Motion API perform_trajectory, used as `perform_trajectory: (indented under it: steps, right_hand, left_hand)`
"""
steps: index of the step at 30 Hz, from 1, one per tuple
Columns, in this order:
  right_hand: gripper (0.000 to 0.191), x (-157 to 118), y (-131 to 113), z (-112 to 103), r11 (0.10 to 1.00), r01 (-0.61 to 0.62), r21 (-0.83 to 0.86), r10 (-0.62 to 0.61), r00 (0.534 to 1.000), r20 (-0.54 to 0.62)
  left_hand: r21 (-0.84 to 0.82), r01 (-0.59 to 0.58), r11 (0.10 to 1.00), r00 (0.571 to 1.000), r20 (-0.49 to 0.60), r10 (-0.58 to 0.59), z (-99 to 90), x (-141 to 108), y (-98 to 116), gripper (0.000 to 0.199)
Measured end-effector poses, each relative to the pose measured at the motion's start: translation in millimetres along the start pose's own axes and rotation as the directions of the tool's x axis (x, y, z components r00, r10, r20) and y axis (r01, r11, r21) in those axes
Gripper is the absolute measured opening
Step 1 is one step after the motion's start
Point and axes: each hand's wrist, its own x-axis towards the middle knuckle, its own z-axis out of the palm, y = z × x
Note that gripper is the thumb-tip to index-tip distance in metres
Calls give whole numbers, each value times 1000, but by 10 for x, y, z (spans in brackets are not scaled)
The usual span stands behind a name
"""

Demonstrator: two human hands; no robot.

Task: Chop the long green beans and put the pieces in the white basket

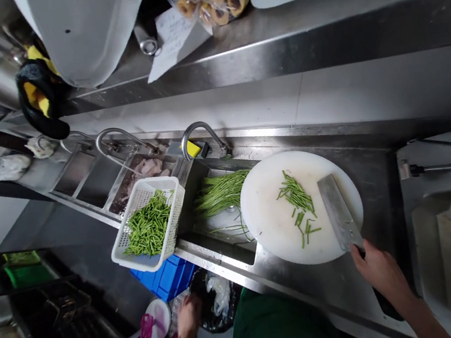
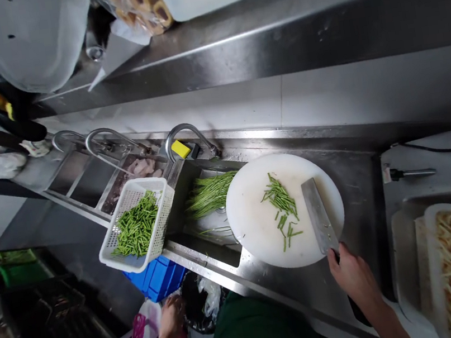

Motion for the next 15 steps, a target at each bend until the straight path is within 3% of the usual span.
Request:
perform_trajectory:
  steps: [2, 3, 5, 9, 11, 13, 15]
  right_hand:
    - [30, 12, 21, 15, 1000, 5, 10, -5, 1000, -12]
    - [31, 19, 34, 25, 1000, 8, 13, -8, 1000, -22]
    - [34, 31, 60, 46, 1000, 3, 12, -3, 999, -43]
    - [39, 44, 106, 86, 999, -9, 34, 10, 999, -37]
    - [39, 52, 134, 106, 997, 4, 76, -1, 999, -40]
    - [39, 70, 177, 126, 990, 8, 139, -1, 999, -54]
    - [37, 102, 240, 143, 974, -9, 225, 23, 998, -58]
  left_hand:
    - [-23, 61, 998, 997, -55, -62, -118, -80, -199, 25]
    - [-55, 70, 996, 994, -81, -75, -109, -27, -135, 25]
    - [-161, 32, 986, 992, -114, -51, 31, 220, 304, 28]
    - [-369, -190, 910, 982, -88, 170, 537, 864, 1684, 22]
    - [-385, -242, 890, 970, -95, 223, 763, 1061, 2154, 17]
    - [-391, -268, 881, 963, -135, 233, 928, 1133, 2324, 16]
    - [-390, -271, 880, 960, -179, 216, 1024, 1113, 2227, 21]
